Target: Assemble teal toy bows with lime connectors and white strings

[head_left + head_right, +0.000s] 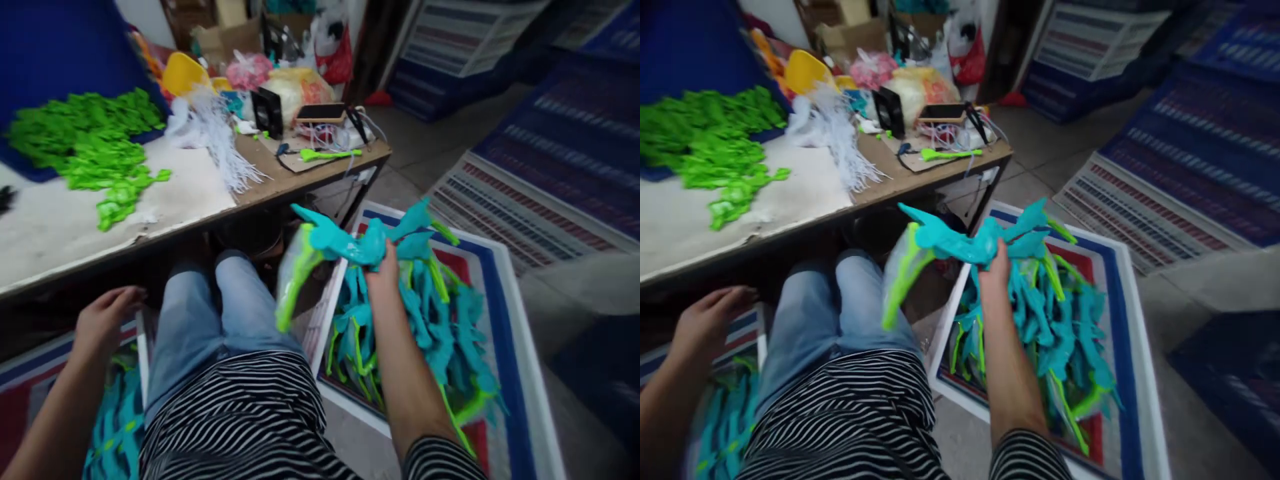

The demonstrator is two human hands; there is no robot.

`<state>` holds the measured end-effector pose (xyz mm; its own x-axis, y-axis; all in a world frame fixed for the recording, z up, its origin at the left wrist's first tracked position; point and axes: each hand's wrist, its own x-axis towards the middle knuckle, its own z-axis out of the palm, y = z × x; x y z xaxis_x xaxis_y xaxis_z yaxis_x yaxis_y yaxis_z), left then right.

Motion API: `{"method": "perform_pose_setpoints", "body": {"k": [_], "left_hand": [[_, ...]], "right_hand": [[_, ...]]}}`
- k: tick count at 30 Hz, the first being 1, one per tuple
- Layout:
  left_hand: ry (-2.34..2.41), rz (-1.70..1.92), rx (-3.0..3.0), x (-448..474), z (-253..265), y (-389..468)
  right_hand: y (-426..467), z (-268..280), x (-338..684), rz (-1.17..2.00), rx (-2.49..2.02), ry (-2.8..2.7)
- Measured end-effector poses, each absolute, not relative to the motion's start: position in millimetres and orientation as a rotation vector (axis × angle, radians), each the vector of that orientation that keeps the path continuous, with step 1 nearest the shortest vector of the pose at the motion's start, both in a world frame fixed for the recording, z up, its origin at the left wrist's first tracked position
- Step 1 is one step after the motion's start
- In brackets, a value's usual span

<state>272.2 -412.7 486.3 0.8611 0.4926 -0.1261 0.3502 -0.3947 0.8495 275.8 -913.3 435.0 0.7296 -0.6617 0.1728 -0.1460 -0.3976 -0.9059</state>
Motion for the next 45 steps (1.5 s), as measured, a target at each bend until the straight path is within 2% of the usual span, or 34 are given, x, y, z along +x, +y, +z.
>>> {"method": "perform_pose_setpoints", "body": {"k": [3,6,8,11,15,17,21,25,28,30,31,32,35,38,41,45], "left_hand": [[0.451,0.366,1.906,267,558,-412],[0.301,0.584,2.011,250,612,-408],[0.142,0.555,2.113,247,619,-413],[-0.090,0.144,2.306,265,587,-431],[0.001,-0.556,2.638,302,512,-460],[0.076,-0.691,2.642,311,485,-469],[0.140,-0.645,2.633,317,463,-470],[0.030,-0.608,2.632,327,458,-455],[-0.068,-0.587,2.679,335,451,-447],[-0.072,-0.567,2.703,337,446,-447],[-0.067,-0.522,2.719,336,445,-450],[-0.073,-0.445,2.737,334,444,-452],[-0.109,-0.069,2.771,314,442,-463],[-0.160,0.039,2.750,276,438,-472],[-0.286,-0.178,2.770,238,433,-479],[-0.385,-0.434,2.737,222,429,-488]], "right_hand": [[-779,436,300,-0.634,-1.535,0.507],[-658,433,282,-0.431,-1.243,0.384],[-602,428,265,-0.220,-0.955,0.423],[-558,416,252,-0.022,-0.773,0.541],[-550,408,252,0.083,-0.846,0.537],[-556,408,248,0.122,-0.864,0.497],[-576,411,225,0.231,-0.880,0.523],[-616,420,196,0.591,-1.010,0.469],[-652,446,201,0.991,-1.307,0.274],[-662,471,228,1.134,-1.612,-0.038],[-659,484,250,1.090,-1.787,-0.244],[-651,496,276,0.908,-1.971,-0.472],[-601,523,370,0.138,-2.344,-0.831],[-537,527,454,0.003,-2.500,-0.817],[-490,518,500,-0.062,-2.682,-0.796],[-471,517,509,-0.052,-2.700,-0.790]]}}
